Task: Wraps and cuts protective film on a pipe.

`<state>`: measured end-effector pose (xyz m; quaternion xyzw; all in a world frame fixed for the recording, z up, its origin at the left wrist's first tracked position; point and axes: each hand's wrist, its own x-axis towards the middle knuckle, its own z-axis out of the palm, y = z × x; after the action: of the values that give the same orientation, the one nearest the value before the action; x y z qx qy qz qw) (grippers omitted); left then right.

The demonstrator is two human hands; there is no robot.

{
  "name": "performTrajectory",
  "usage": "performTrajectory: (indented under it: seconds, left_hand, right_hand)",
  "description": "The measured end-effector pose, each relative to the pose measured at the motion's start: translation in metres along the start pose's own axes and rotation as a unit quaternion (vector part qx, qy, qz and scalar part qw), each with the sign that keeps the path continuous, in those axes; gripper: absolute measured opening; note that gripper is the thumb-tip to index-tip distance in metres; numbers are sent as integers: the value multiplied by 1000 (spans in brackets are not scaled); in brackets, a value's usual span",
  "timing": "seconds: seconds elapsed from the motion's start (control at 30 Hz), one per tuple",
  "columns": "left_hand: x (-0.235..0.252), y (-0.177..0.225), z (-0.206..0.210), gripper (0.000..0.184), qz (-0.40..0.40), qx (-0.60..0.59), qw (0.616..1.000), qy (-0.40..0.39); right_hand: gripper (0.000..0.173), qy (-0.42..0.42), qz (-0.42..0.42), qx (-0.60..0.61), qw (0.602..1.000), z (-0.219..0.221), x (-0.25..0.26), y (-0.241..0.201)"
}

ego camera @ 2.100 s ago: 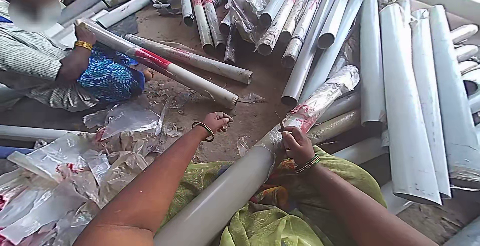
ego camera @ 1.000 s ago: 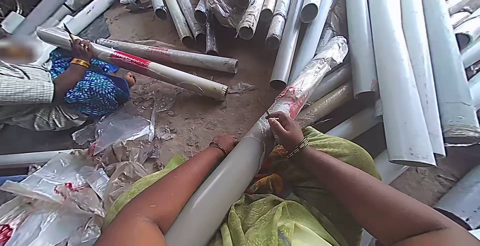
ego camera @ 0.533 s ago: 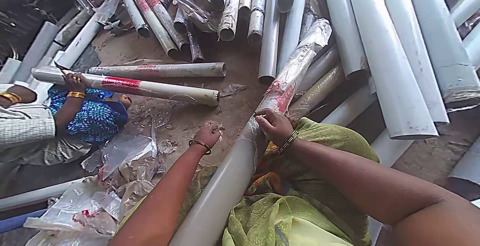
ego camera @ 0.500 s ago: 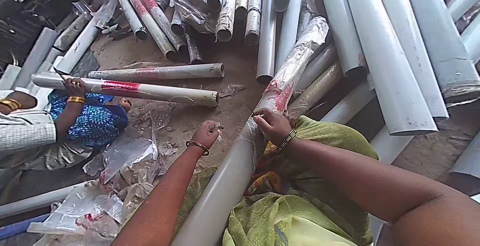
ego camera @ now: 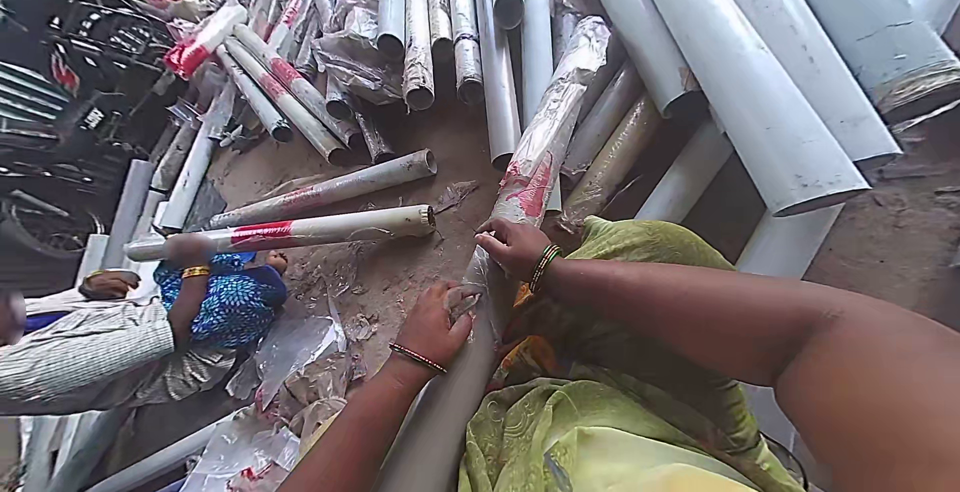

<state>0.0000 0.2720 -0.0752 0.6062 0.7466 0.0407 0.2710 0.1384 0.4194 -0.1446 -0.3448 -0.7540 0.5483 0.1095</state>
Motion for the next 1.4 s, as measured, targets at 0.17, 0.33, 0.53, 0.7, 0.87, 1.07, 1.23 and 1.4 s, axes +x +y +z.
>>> performTrajectory:
  seconds: [0.17, 0.33, 0.53, 0.7, 0.87, 1.07, 1.23, 1.4]
  left_hand:
    - [10, 1, 9, 38, -8, -76, 992, 99]
    - [7, 5, 8, 27, -37, -269, 956, 107]
    - [5, -2, 8, 28, -25, -325, 931, 163]
    - [9, 0, 5, 29, -54, -379, 901, 205]
    - [11, 2, 12, 32, -40, -386, 899, 202]
    - [12, 14, 19, 29, -48, -427, 882, 194]
    - [14, 10, 24, 27, -32, -438, 878, 192]
    - [11, 13, 20, 28, -32, -479, 860, 174]
  right_hand:
    - [41, -24, 10, 12, 1000, -6, -3, -2]
    - [41, -41, 14, 33, 999, -11, -2, -1]
    - [40, -37, -22, 147, 988, -6, -1, 8]
    - [31, -39, -65, 218, 973, -2, -13, -2]
    - [30, -93, -51, 244, 964, 0, -26, -13]
    - [33, -139, -59, 216, 965, 6, -33, -18]
    - [12, -106, -33, 248, 962, 8, -31, -19]
    - [4, -87, -21, 262, 961, 4, -30, -19]
